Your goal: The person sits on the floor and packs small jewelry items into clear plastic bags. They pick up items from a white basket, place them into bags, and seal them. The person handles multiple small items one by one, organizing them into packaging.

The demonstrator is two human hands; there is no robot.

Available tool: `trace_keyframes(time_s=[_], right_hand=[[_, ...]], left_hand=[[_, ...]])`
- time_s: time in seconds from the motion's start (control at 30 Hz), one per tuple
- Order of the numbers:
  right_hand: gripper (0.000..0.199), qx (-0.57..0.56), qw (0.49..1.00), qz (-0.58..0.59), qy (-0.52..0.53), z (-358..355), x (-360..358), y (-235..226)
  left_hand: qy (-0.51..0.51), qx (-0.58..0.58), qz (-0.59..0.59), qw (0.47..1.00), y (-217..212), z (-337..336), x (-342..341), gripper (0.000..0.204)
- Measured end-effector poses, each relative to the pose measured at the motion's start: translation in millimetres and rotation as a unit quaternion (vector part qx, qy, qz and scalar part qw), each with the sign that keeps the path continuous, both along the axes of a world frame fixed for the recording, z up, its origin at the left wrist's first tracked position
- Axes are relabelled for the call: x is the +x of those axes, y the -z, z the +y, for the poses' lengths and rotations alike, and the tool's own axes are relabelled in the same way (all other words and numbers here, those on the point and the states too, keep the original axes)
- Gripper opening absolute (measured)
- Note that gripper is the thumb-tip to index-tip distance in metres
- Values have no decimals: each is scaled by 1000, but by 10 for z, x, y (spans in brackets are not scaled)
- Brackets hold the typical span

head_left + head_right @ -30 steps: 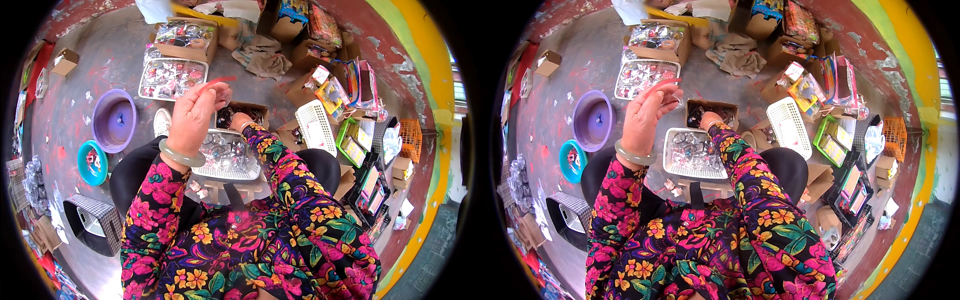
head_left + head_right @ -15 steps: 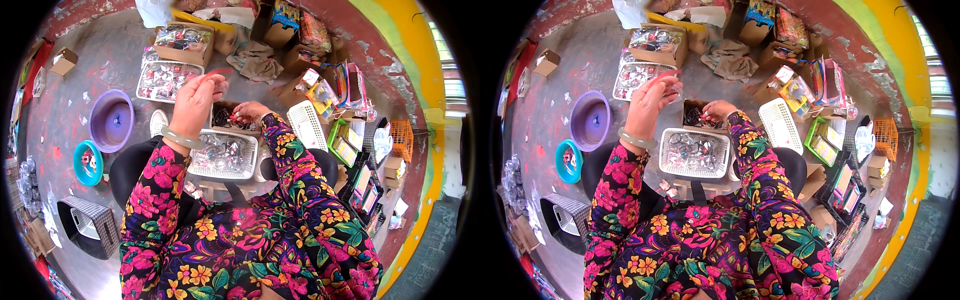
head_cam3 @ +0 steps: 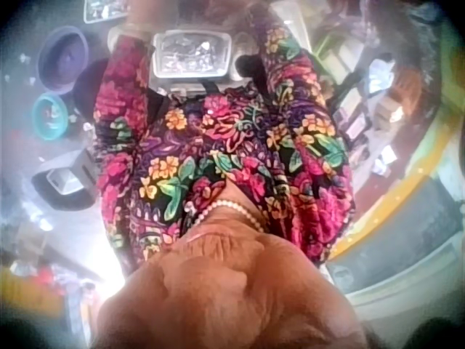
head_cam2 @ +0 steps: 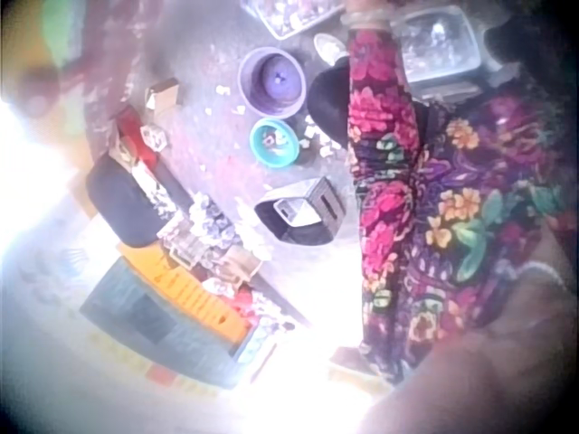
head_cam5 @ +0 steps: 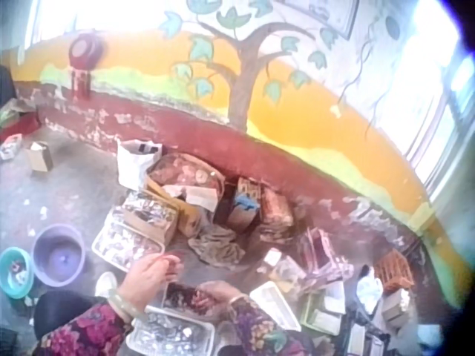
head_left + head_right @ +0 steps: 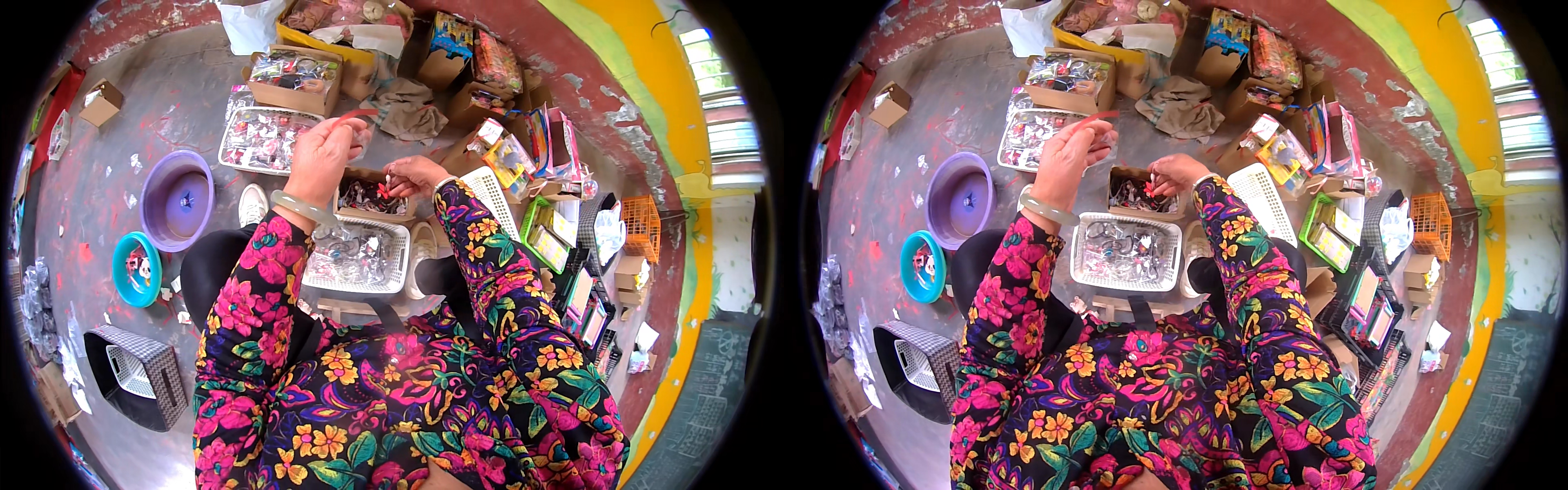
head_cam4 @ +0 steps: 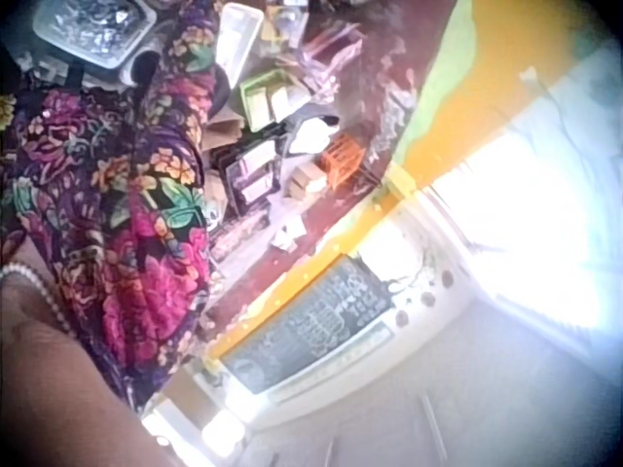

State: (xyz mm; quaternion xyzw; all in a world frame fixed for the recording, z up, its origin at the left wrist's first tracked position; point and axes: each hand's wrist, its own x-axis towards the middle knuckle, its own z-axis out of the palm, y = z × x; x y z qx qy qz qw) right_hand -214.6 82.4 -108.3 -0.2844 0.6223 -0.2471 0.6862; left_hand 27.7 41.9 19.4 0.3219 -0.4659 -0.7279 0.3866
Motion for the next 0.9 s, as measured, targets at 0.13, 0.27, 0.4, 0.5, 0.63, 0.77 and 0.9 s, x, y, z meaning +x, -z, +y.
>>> trace_keyframes(time_s=[0.13,0.27,0.4,0.5,0.63,0.77,0.9], right_hand=[[27,-51,982,182,-13,6,50,120],[19,-91,934,340,-65,-9,117,168],[17,-236,775,547,-211,56,123,282],[16,-167,787,534,-260,76,69,500],[18,-101,740,556,-365,134,-74,999],[23,-85,760,512,-391,87,221,1029],[32,-108,783,471,-393,65,309,1109]], left_hand=[[10,-6,0,1000,-32,-9,-19,26],[1,-3,-2,1000,-49,7,-14,26],[1,-9,-12,1000,-35,10,5,26],[2,-10,-14,1000,-47,26,32,25],[17,-19,13,1000,-57,48,-12,26],[14,-17,4,1000,-134,117,68,27],[21,-12,12,1000,-151,162,66,28]])
